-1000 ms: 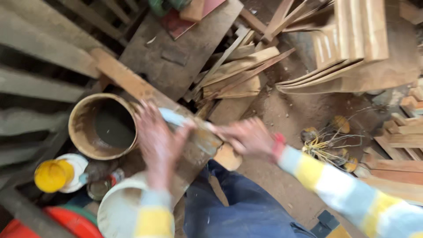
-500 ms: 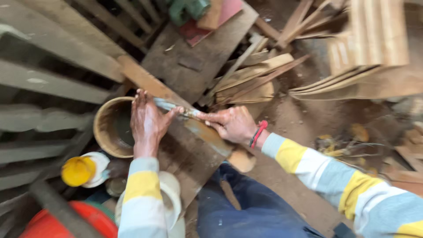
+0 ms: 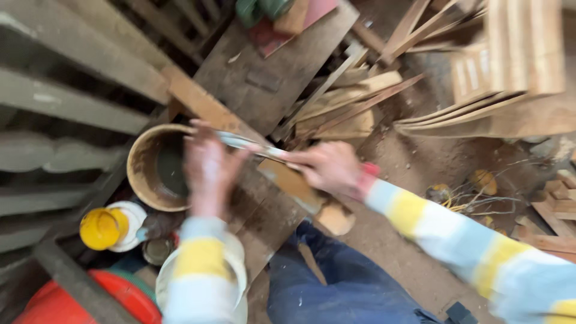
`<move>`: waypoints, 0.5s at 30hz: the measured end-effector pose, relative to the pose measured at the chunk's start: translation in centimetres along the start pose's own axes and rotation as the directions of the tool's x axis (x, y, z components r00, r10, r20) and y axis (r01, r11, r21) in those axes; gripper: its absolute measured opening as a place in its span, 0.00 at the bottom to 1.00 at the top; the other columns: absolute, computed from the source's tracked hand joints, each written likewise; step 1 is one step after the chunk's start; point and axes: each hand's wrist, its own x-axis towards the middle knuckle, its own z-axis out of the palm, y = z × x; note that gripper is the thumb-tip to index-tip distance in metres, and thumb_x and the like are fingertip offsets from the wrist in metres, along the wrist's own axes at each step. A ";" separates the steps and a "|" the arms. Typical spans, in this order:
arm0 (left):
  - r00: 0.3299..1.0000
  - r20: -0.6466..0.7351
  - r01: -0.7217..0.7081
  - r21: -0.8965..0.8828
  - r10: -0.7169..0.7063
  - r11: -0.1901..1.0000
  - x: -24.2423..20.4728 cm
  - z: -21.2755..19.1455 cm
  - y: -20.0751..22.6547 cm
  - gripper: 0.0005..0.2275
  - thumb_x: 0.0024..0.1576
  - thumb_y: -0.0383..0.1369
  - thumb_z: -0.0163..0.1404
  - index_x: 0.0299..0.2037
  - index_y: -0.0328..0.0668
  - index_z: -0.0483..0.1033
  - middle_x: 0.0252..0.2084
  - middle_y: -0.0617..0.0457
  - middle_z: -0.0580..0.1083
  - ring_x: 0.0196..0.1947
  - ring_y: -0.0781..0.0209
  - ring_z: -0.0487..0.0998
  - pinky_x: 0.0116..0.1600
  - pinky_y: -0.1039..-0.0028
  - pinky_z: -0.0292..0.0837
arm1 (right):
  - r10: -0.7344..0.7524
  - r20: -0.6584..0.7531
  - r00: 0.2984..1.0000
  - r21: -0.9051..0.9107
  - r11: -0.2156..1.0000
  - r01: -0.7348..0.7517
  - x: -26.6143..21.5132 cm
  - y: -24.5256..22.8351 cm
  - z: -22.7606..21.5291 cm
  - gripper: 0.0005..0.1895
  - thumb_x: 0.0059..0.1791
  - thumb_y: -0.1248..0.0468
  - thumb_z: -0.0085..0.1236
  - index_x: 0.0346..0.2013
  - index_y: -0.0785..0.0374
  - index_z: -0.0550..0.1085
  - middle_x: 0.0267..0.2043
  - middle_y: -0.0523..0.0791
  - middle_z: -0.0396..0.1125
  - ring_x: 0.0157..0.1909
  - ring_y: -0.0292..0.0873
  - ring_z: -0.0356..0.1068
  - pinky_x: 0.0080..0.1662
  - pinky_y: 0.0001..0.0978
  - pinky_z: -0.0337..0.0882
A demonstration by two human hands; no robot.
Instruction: The person sharpens a metal chisel by rubbing it against a whetstone dipped in a bucket of water.
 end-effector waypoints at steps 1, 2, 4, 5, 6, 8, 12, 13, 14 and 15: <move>1.000 0.003 -0.018 0.072 0.018 0.997 1.5 -0.9 -0.3 0.57 0.43 0.64 0.63 0.67 0.20 0.50 0.71 0.23 0.56 0.72 0.35 0.57 0.73 0.58 0.51 | -0.001 0.027 1.000 0.078 0.997 -0.001 0.9 -0.4 -0.8 0.18 0.52 0.56 0.51 0.56 0.39 0.79 0.35 0.40 0.77 0.26 0.42 0.70 0.32 0.40 0.69; 1.000 0.022 -0.013 0.075 0.011 0.997 1.1 -0.7 0.2 0.56 0.43 0.64 0.63 0.68 0.21 0.50 0.71 0.23 0.57 0.72 0.35 0.58 0.75 0.58 0.52 | -0.004 0.068 0.998 0.164 0.986 -0.007 1.1 -0.7 -1.0 0.19 0.53 0.56 0.49 0.58 0.39 0.77 0.37 0.39 0.77 0.26 0.40 0.69 0.33 0.39 0.69; 0.998 0.061 -0.001 0.085 -0.004 0.996 -0.7 -0.1 1.5 0.56 0.43 0.64 0.61 0.69 0.22 0.51 0.70 0.25 0.58 0.73 0.37 0.59 0.77 0.59 0.52 | 0.006 0.102 0.995 0.123 0.992 -0.018 -1.0 0.2 -0.8 0.20 0.54 0.56 0.49 0.61 0.40 0.75 0.35 0.39 0.75 0.27 0.40 0.69 0.35 0.39 0.68; 1.000 0.019 -0.004 0.005 0.004 1.000 -3.3 0.8 2.9 0.57 0.44 0.63 0.61 0.70 0.19 0.49 0.70 0.22 0.57 0.72 0.33 0.57 0.75 0.56 0.51 | 0.022 0.094 0.995 -0.004 1.000 -0.022 -4.8 1.1 -0.9 0.21 0.53 0.56 0.50 0.61 0.40 0.75 0.31 0.40 0.74 0.30 0.40 0.69 0.36 0.41 0.67; 1.000 -0.015 0.000 -0.075 -0.001 0.997 -6.8 2.0 5.0 0.58 0.46 0.62 0.61 0.71 0.16 0.46 0.69 0.20 0.56 0.71 0.28 0.55 0.73 0.54 0.50 | 0.001 0.104 0.995 -0.006 1.000 0.000 -8.4 2.0 -1.1 0.21 0.54 0.55 0.50 0.63 0.42 0.73 0.30 0.39 0.72 0.32 0.40 0.69 0.38 0.41 0.66; 0.998 -0.029 -0.057 0.092 0.060 0.994 -12.4 3.9 10.0 0.53 0.47 0.56 0.59 0.67 0.13 0.46 0.71 0.20 0.51 0.72 0.31 0.52 0.74 0.55 0.42 | 0.015 0.078 0.997 -0.083 0.997 -0.009 -16.4 3.0 -2.5 0.25 0.43 0.57 0.55 0.56 0.39 0.75 0.27 0.40 0.72 0.30 0.44 0.72 0.33 0.45 0.67; 0.998 0.013 -0.056 0.007 0.056 0.998 -14.2 4.6 11.1 0.55 0.48 0.64 0.55 0.67 0.13 0.47 0.70 0.18 0.50 0.72 0.30 0.51 0.74 0.53 0.42 | 0.224 0.290 0.930 -0.071 0.974 -0.213 -18.3 3.4 -2.7 0.30 0.46 0.55 0.55 0.63 0.28 0.74 0.29 0.38 0.72 0.26 0.40 0.73 0.31 0.41 0.70; 0.998 -0.010 -0.057 0.012 0.058 0.998 -12.7 4.8 9.7 0.54 0.49 0.63 0.55 0.67 0.13 0.48 0.70 0.18 0.50 0.72 0.29 0.52 0.73 0.53 0.44 | 0.160 0.256 0.953 -0.049 0.987 -0.153 -16.2 3.4 -2.4 0.32 0.45 0.59 0.56 0.65 0.32 0.74 0.29 0.39 0.73 0.26 0.42 0.72 0.30 0.42 0.68; 0.999 -0.037 -0.015 -0.038 0.014 0.999 -10.6 4.8 7.6 0.55 0.47 0.63 0.56 0.69 0.14 0.48 0.71 0.19 0.52 0.72 0.30 0.53 0.73 0.54 0.47 | 0.042 0.115 0.992 -0.190 0.982 -0.020 -12.9 2.9 -1.3 0.26 0.44 0.58 0.57 0.57 0.33 0.77 0.28 0.39 0.73 0.27 0.45 0.71 0.33 0.44 0.66; 0.998 -0.062 0.026 -0.088 -0.031 0.996 -8.0 4.1 4.3 0.56 0.45 0.62 0.57 0.70 0.16 0.49 0.72 0.21 0.53 0.72 0.31 0.54 0.73 0.54 0.49 | -0.064 -0.003 0.998 -0.105 0.992 0.063 -8.9 2.6 -0.5 0.26 0.45 0.61 0.55 0.59 0.42 0.77 0.31 0.42 0.74 0.31 0.43 0.72 0.36 0.40 0.68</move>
